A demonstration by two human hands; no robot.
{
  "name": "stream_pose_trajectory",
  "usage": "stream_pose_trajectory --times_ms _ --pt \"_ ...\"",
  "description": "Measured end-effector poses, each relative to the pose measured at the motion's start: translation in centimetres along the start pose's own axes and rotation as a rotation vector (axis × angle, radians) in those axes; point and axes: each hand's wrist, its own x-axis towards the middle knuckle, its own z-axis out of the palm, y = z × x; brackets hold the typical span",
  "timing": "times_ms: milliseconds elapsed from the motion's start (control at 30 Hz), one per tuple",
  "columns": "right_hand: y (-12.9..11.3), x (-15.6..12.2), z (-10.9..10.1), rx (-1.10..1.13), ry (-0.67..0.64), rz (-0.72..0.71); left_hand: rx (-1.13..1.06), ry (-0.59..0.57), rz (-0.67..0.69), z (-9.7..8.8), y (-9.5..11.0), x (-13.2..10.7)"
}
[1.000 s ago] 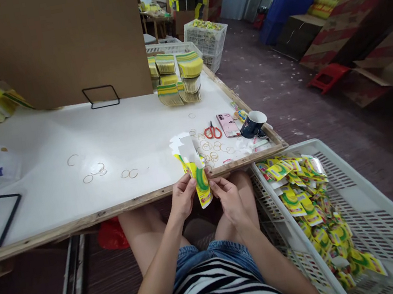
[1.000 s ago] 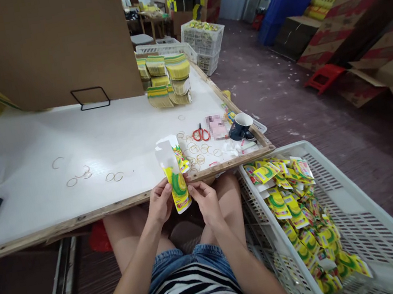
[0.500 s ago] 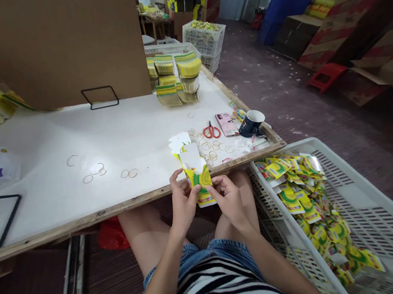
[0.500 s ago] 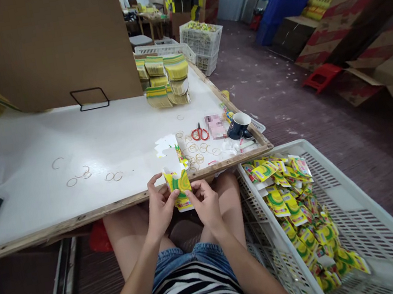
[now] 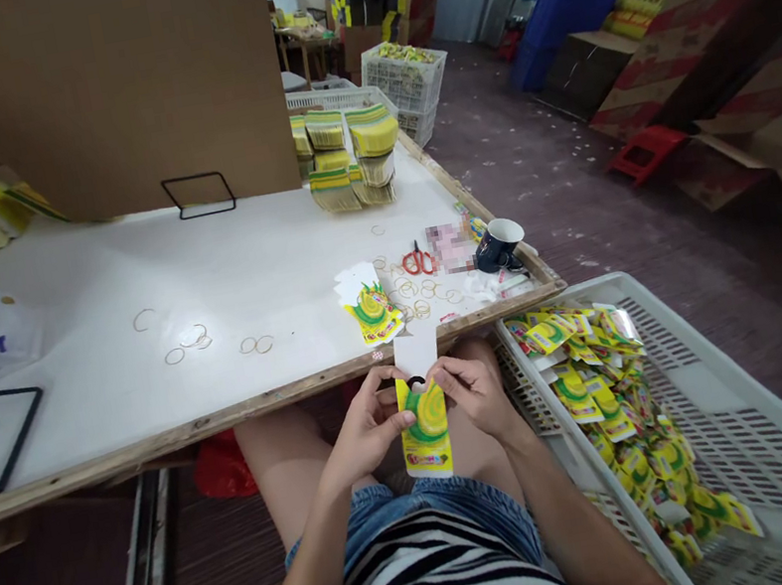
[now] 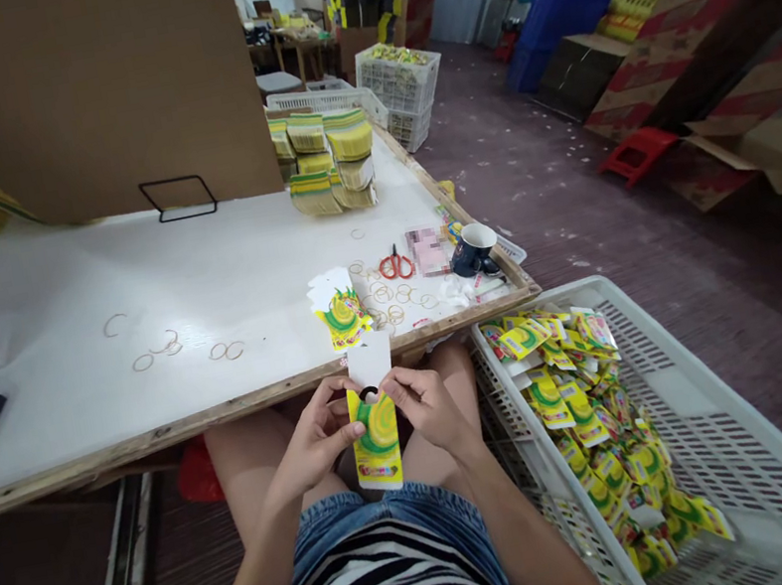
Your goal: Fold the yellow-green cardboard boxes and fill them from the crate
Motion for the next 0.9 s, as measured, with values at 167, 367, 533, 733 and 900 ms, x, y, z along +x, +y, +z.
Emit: stream_pose_trajectory --times_ms 167,367,533,733,900 --pt "0.1 -0.2 0.7 0.022 0.124 -0.023 0.075 0.044 -0.031 0.1 0.1 0.0" --pt "0.1 -0.1 0.3 0.058 0.223 0.048 0.257 0.185 -0.002 -0.1 -0.5 0.3" --pt "0.3 0.0 0.0 -0.031 -0.035 0.189 0.416 0.208 0.039 0.1 -1.0 0.4" --pt "0.3 0.3 1.1 -0.174 0.065 0.193 0.373 0.169 0.017 0.2 -0.7 0.5" --pt "0.5 0.2 1.2 -0.115 0.068 0.123 0.223 0.17 0.009 -0.1 -0.7 0.6"
